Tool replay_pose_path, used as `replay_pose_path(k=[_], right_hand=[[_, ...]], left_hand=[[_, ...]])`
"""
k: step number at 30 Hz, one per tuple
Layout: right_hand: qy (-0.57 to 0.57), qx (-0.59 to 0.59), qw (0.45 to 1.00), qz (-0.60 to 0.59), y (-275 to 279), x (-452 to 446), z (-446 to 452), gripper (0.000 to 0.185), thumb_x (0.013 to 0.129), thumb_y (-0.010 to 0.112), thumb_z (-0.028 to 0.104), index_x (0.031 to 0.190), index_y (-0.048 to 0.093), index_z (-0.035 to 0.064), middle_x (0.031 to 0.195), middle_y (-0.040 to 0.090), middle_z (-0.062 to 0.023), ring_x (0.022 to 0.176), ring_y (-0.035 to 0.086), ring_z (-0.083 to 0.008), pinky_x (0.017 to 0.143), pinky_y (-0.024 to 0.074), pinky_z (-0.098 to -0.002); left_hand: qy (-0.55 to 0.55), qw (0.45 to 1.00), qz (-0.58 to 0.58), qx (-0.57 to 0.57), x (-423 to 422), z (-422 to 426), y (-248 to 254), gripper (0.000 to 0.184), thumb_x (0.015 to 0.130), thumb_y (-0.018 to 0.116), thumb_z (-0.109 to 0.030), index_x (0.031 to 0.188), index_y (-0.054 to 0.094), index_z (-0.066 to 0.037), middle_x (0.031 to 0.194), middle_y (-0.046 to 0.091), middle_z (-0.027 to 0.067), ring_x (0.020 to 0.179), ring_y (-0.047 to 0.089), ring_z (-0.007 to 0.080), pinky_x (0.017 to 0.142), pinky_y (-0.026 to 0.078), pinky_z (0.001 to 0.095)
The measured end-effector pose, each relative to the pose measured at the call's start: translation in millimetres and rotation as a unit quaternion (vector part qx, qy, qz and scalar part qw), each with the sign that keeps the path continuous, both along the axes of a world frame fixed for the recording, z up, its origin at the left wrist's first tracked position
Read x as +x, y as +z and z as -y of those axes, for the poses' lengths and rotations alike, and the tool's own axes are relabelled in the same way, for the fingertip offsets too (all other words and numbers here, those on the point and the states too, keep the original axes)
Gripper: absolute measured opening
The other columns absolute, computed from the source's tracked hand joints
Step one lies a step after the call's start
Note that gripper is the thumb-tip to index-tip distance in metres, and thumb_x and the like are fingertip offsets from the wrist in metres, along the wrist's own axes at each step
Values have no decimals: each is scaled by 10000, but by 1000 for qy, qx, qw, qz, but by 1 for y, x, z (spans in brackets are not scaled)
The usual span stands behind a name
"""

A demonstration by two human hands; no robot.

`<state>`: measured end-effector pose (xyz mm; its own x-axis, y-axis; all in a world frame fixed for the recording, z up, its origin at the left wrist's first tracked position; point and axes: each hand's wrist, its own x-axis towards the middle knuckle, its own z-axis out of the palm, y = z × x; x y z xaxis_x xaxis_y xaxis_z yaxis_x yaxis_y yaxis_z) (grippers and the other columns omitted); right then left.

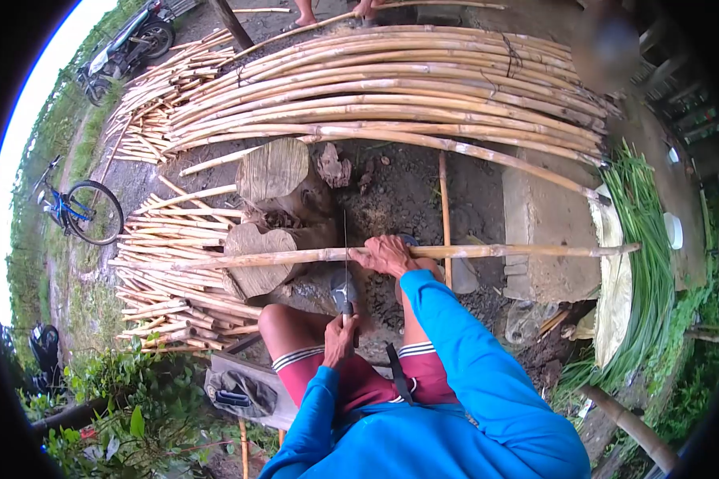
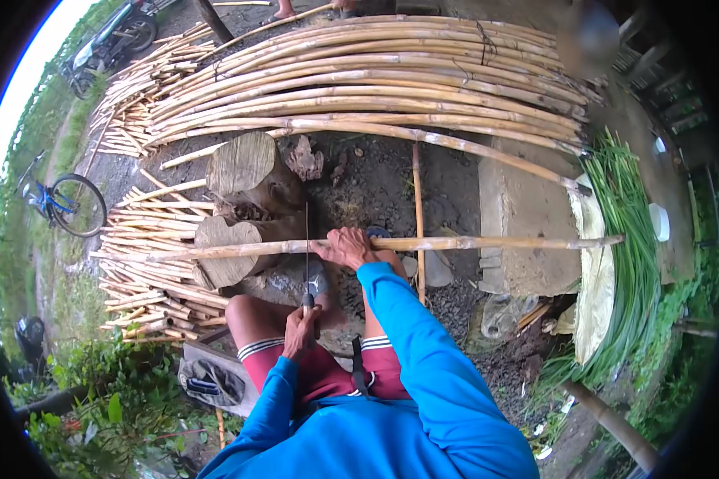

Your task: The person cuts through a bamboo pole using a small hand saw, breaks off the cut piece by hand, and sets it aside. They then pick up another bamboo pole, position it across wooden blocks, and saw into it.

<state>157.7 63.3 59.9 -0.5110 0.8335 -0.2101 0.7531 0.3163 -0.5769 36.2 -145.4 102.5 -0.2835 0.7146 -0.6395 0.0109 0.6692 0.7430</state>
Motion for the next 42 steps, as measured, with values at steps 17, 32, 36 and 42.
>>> replay_pose_path(k=[17, 32, 36, 42], right_hand=[[19, 3, 999, 32, 2, -4, -2, 678, 877, 485, 683, 740, 702, 56, 806, 690, -252, 831, 674, -452, 782, 531, -541], [20, -41, 998, 46, 13, -22, -2, 718, 872, 473, 708, 870, 745, 44, 870, 700, -255, 878, 684, -434, 797, 531, -522], [18, -26, 999, 39, 6, -22, -2, 712, 866, 481, 705, 892, 753, 48, 882, 698, -264, 885, 682, -443, 810, 525, -533], [29, -42, 998, 46, 8, -20, -5, 733, 859, 469, 718, 861, 741, 37, 912, 691, -276, 908, 669, -459, 823, 513, -544]], left_hand=[[-30, 998, 3, 53, -15, 18, -46, 299, 856, 623, -299, 959, 594, -20, 644, 508, 3, 565, 466, 110, 519, 383, 291], [12, 1000, 29, 3, -19, 18, -22, 421, 985, 535, -450, 1178, 531, -77, 678, 518, 42, 574, 489, 142, 523, 396, 323], [11, 983, -148, 110, -15, 20, -37, 449, 984, 538, -421, 1250, 518, -60, 796, 624, 147, 715, 614, 264, 666, 479, 398], [26, 987, -137, 79, -12, 15, -30, 389, 978, 554, -413, 1109, 566, -47, 830, 628, 184, 747, 623, 293, 697, 481, 408]])
